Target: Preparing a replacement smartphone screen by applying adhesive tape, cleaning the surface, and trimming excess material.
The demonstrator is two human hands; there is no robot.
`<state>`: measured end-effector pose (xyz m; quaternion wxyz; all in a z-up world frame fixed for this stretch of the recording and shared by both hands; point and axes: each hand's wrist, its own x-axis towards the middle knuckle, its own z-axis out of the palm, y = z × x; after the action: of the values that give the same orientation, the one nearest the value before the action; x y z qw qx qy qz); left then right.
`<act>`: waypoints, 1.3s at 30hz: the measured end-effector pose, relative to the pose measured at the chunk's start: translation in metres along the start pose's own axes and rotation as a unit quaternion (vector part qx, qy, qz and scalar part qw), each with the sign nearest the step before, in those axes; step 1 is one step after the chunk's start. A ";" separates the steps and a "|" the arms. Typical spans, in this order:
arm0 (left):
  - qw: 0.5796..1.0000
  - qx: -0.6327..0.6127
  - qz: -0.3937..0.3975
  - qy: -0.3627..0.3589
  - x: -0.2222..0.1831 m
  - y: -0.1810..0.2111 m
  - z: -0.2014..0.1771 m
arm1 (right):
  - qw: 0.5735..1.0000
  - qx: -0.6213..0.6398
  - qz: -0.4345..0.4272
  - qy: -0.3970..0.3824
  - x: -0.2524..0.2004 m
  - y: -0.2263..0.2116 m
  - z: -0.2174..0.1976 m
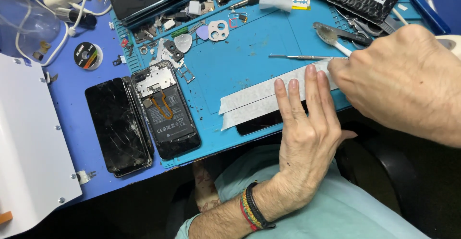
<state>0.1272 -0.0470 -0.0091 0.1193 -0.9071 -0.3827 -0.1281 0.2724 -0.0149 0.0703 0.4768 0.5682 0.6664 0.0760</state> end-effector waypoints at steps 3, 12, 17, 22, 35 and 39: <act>0.996 0.085 0.013 -0.025 0.000 -0.003 -0.004 | 0.997 0.047 0.014 0.054 0.004 0.002 0.017; 0.963 -0.202 0.004 0.178 0.031 -0.039 0.004 | 0.992 0.067 0.058 0.092 0.001 0.003 0.029; 0.944 -0.321 -0.007 0.083 0.044 -0.037 0.027 | 0.991 0.118 0.052 0.031 0.004 0.012 0.022; 0.921 -0.383 -0.035 0.061 0.046 -0.039 0.031 | 0.989 0.097 0.071 0.084 0.000 0.003 0.030; 0.912 -0.398 -0.037 0.087 0.045 -0.039 0.040 | 0.981 0.050 0.140 0.126 -0.019 -0.025 0.026; 0.919 -0.383 -0.035 0.091 0.046 -0.037 0.041 | 0.974 -0.001 0.159 0.165 -0.025 -0.034 0.035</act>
<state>0.1374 0.0212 -0.0283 -0.2074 -0.8540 -0.3234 -0.3509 0.2723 -0.0630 0.0434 0.3429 0.6459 0.6371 0.2438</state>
